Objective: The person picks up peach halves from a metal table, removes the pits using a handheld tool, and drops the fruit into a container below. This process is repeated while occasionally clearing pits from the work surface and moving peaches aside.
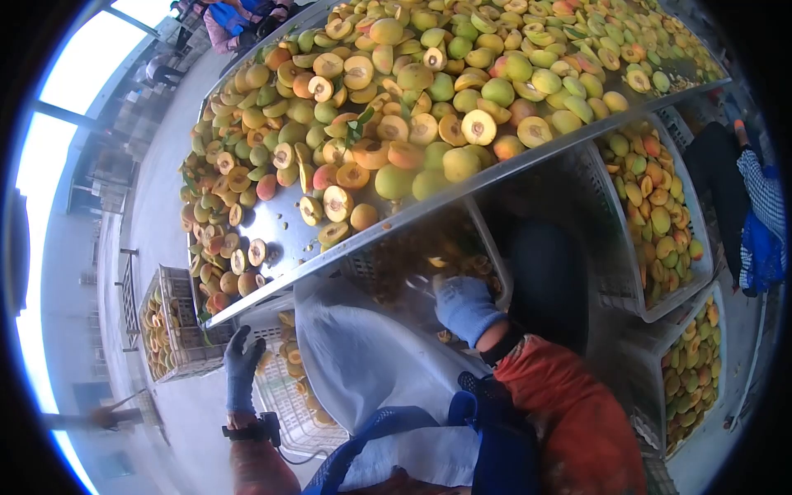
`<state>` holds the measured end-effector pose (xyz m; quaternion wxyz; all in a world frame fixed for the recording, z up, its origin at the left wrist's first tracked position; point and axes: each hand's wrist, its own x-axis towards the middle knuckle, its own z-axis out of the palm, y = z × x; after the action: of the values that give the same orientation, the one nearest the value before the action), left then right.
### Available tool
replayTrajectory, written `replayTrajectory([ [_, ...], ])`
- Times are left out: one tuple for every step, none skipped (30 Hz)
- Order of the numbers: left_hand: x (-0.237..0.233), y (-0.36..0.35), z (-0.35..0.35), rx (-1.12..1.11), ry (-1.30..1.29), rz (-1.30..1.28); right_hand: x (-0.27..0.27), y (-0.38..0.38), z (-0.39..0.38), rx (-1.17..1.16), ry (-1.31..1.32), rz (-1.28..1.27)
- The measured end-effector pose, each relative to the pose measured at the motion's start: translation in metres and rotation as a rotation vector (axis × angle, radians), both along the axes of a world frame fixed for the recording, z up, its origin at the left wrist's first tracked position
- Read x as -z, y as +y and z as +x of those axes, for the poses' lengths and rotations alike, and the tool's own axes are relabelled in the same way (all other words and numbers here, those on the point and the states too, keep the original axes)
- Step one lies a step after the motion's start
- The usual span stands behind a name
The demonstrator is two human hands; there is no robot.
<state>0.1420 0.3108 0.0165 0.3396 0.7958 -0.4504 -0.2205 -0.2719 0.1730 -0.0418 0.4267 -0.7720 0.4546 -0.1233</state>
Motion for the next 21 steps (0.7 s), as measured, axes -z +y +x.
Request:
replayTrajectory([
  [0.008, -0.001, 0.013, 0.021, -0.102, -0.09, -0.002, -0.004, 0.0, 0.006, 0.388, -0.104],
  [-0.007, -0.024, -0.002, 0.036, -0.155, -0.056, -0.003, -0.007, 0.003, -0.009, 0.387, -0.099],
  [-0.019, -0.065, -0.018, 0.058, -0.205, -0.021, -0.005, -0.01, 0.006, -0.025, 0.372, -0.028],
  [-0.017, -0.103, -0.027, 0.082, -0.159, 0.054, -0.005, -0.014, 0.006, -0.028, 0.359, 0.041],
  [-0.013, -0.142, -0.038, 0.116, -0.113, 0.123, -0.003, -0.014, 0.003, -0.014, 0.366, 0.042],
  [-0.016, -0.175, -0.068, 0.097, -0.01, 0.129, 0.0, -0.009, 0.001, 0.061, 0.268, -0.076],
  [-0.02, -0.201, -0.092, 0.079, 0.091, 0.135, 0.002, -0.006, -0.001, 0.136, 0.17, -0.196],
  [0.007, -0.224, -0.08, 0.251, -0.082, 0.092, 0.002, -0.006, -0.003, 0.153, 0.175, -0.195],
  [0.034, -0.244, -0.069, 0.421, -0.256, 0.044, 0.0, -0.005, -0.004, 0.167, 0.132, -0.192],
  [0.032, -0.256, -0.079, 0.46, -0.327, 0.222, -0.004, -0.006, -0.006, 0.181, 0.087, -0.189],
  [0.032, -0.258, -0.088, 0.419, -0.392, 0.192, -0.009, -0.007, -0.007, 0.196, 0.088, -0.187],
  [0.029, -0.261, -0.09, 0.402, -0.371, 0.266, -0.015, -0.007, -0.007, 0.187, 0.091, -0.126],
  [0.024, -0.261, -0.089, 0.377, -0.349, 0.343, -0.021, -0.006, -0.006, 0.169, 0.093, -0.064],
  [0.008, -0.251, -0.097, 0.37, -0.348, 0.344, -0.024, -0.005, -0.004, 0.163, 0.092, -0.064],
  [-0.009, -0.238, -0.106, 0.277, -0.061, 0.297, -0.027, -0.005, -0.001, 0.177, 0.044, -0.091],
  [-0.018, -0.222, -0.112, 0.176, 0.227, 0.242, -0.03, -0.005, 0.002, 0.185, -0.003, -0.117],
  [-0.016, -0.202, -0.11, 0.179, 0.469, 0.094, -0.034, -0.006, 0.008, 0.166, -0.003, -0.123],
  [-0.004, -0.182, -0.11, 0.297, 0.391, -0.069, -0.039, -0.008, 0.016, 0.193, -0.207, -0.101],
  [0.008, -0.165, -0.113, 0.413, 0.305, -0.232, -0.045, -0.009, 0.025, 0.217, -0.41, -0.074],
  [-0.003, -0.149, -0.128, 0.325, 0.741, -0.181, -0.056, -0.01, 0.034, 0.198, -0.409, -0.082],
  [-0.013, -0.135, -0.146, 0.232, 1.178, -0.123, -0.07, -0.009, 0.042, 0.224, -0.442, -0.133],
])
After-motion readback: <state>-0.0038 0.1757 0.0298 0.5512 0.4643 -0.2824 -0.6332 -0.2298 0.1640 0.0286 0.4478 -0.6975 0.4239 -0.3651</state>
